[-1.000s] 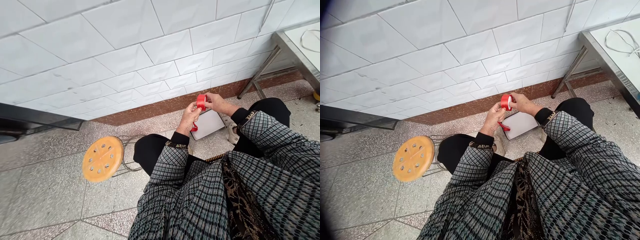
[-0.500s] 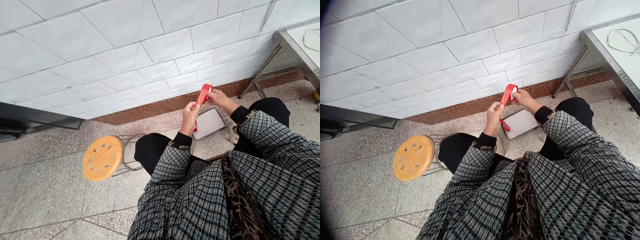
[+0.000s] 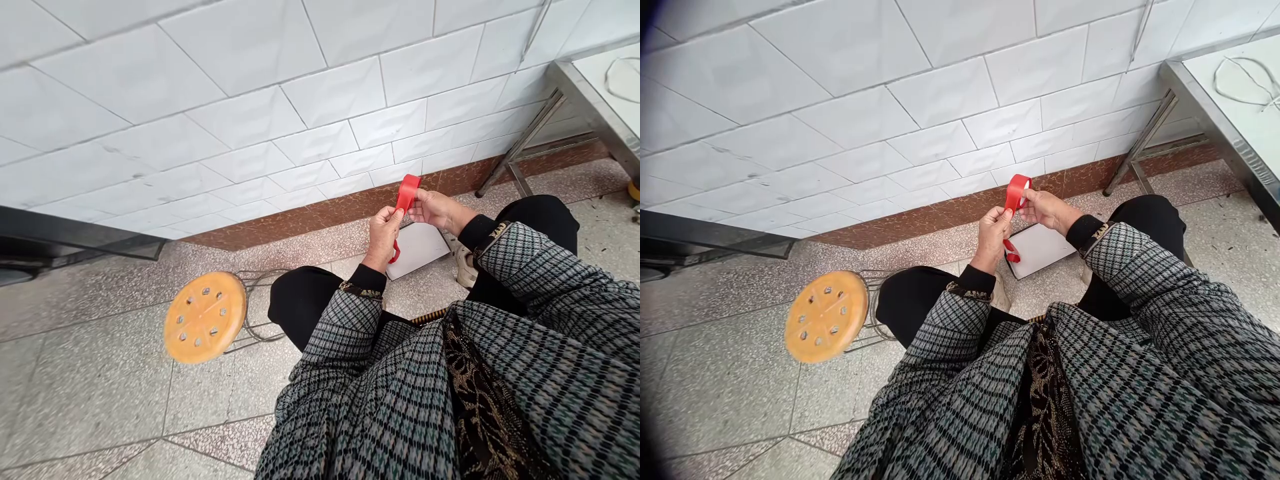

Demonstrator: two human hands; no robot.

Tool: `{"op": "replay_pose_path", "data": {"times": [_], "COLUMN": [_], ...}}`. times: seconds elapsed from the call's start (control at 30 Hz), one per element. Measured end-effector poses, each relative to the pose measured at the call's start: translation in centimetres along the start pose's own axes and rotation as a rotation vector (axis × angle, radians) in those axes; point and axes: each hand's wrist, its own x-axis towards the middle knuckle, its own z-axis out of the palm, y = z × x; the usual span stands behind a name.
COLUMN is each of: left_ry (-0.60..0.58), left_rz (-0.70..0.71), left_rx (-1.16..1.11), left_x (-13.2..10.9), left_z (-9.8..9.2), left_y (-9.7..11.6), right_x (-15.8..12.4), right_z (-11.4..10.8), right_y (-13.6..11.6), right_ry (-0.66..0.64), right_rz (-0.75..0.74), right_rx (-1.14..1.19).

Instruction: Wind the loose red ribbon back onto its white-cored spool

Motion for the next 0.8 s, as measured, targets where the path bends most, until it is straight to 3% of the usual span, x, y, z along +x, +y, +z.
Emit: {"op": "replay_pose_path", "data": {"times": [0.27,0.53,0.7,0.8], "left_ry": [0.018,-0.213,-0.244,-0.219], "left_rz": [0.031,0.033,-0.020,-0.061], "left_rx": [0.002,0.075,0.052,-0.011], "left_x": [0.4,1.2,1.3,1.0], "left_z": [-0.4,-1.8,-2.2,-2.0], "left_y": [-0.6,-0.4,-0.2,0.2], "right_x": [0.4,0.8,0.2,0.3], "right_z": [-0.7,-2.2,-2.0,-2.0], "right_y": [-0.1,-0.1,-0.1,-0.3], "right_ry": [-0.123,-0.226,-0.254,-0.230], "right_rz": [0.158,0.278,0.208,-0.017], "right_rx": [-0.003,-0.065,-0.214,-0.381]}}
